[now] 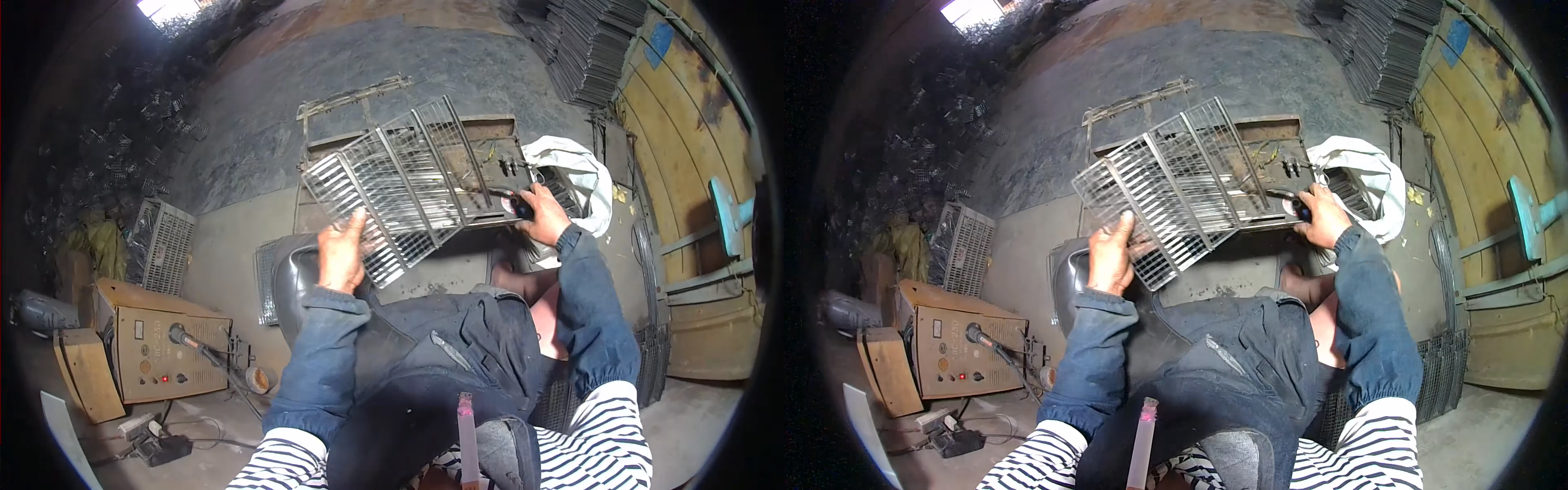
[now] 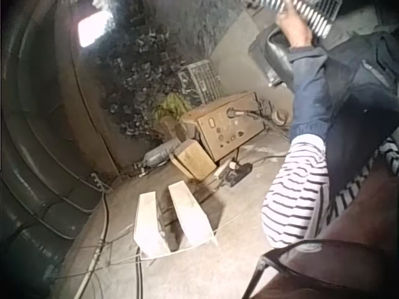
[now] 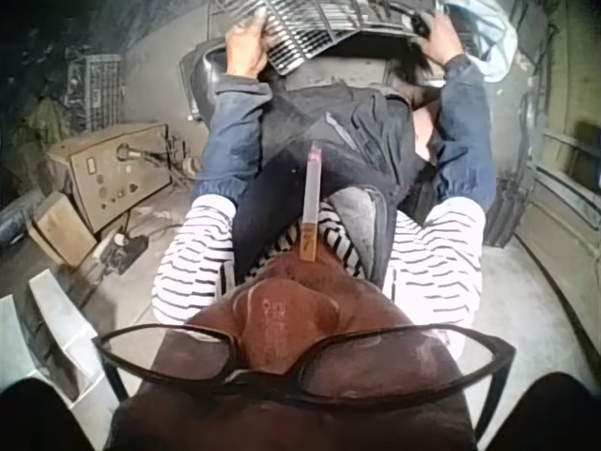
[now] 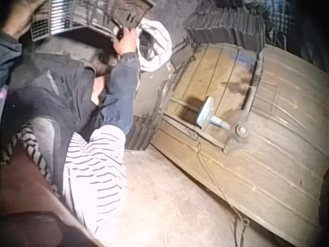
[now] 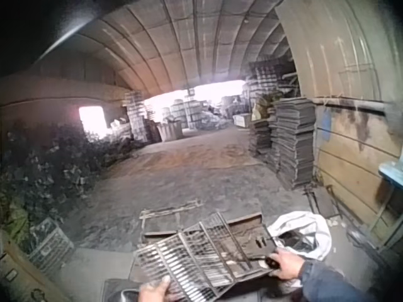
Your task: Assemble metal grates by welding individual rods onto a wire frame using a welding torch.
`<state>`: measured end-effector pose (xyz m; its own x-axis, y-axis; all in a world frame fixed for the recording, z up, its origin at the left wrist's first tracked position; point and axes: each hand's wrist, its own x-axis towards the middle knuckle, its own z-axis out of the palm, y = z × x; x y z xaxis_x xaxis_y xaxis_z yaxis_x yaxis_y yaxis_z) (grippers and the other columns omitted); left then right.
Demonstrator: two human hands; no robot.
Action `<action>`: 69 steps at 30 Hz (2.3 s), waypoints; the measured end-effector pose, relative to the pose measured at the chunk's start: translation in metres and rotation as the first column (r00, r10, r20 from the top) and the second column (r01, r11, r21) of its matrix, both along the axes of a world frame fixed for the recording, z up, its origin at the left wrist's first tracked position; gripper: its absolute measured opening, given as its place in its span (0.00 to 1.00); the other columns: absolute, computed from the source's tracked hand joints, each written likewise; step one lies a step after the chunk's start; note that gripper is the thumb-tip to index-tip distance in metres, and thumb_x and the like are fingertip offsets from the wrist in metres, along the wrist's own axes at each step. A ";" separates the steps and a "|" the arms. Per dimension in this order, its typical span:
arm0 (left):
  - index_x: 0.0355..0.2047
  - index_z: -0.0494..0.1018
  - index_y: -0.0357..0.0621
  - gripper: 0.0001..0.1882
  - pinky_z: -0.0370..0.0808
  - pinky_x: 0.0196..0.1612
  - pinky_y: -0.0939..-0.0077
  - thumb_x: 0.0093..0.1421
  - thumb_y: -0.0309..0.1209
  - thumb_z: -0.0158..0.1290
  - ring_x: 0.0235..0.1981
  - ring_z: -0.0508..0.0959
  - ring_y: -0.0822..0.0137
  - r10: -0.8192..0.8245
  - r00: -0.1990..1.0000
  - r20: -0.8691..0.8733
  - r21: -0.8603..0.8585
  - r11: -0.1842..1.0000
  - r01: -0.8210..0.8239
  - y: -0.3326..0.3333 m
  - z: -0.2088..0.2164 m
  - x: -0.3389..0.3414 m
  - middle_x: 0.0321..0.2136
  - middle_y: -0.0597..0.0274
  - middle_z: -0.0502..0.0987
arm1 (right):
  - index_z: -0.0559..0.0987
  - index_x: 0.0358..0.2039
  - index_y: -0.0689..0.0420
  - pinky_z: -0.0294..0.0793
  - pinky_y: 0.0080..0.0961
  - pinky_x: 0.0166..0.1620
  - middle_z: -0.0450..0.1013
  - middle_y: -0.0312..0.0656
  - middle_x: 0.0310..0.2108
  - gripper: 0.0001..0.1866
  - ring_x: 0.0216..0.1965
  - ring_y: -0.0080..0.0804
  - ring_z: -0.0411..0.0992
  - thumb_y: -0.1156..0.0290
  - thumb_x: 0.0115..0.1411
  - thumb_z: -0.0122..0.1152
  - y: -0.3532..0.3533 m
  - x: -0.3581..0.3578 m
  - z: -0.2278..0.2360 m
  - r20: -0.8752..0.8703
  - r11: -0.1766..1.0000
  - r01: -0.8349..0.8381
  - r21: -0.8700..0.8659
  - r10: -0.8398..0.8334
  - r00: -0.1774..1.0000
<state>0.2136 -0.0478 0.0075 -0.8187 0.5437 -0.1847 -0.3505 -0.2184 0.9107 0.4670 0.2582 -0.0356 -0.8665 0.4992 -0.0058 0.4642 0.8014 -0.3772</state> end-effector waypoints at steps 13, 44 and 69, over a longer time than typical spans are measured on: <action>0.51 0.72 0.30 0.15 0.84 0.41 0.59 0.69 0.30 0.53 0.38 0.84 0.53 0.006 0.995 -0.097 -0.050 0.999 -0.011 -0.010 0.044 -0.079 0.44 0.47 0.81 | 0.81 0.47 0.62 0.70 0.43 0.56 0.75 0.54 0.45 0.24 0.50 0.55 0.69 0.68 0.49 0.73 0.053 0.007 -0.028 -0.086 0.996 0.016 0.087 -0.008 0.996; 0.43 0.82 0.38 0.14 0.77 0.41 0.74 0.58 0.29 0.68 0.35 0.81 0.72 -0.068 0.876 -0.477 -0.118 0.993 0.012 0.028 -0.019 -0.035 0.37 0.63 0.85 | 0.73 0.58 0.65 0.76 0.28 0.44 0.80 0.55 0.39 0.27 0.37 0.42 0.81 0.70 0.60 0.67 -0.091 -0.027 0.111 -0.642 0.890 -0.398 -0.222 0.174 0.747; 0.38 0.83 0.36 0.12 0.78 0.37 0.76 0.58 0.31 0.68 0.30 0.80 0.75 -0.040 0.777 -0.628 -0.191 0.976 -0.105 0.023 -0.001 -0.028 0.32 0.62 0.85 | 0.70 0.59 0.64 0.75 0.34 0.36 0.77 0.57 0.31 0.26 0.29 0.50 0.78 0.64 0.66 0.62 -0.101 -0.043 0.158 -0.511 0.889 -0.411 -0.204 0.261 0.819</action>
<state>0.1860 -0.0250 0.0067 -0.8078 0.5235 0.2710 0.3159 -0.0038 0.9488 0.4239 0.1571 0.1229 -0.9168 0.2149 0.3367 -0.1007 0.6913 -0.7155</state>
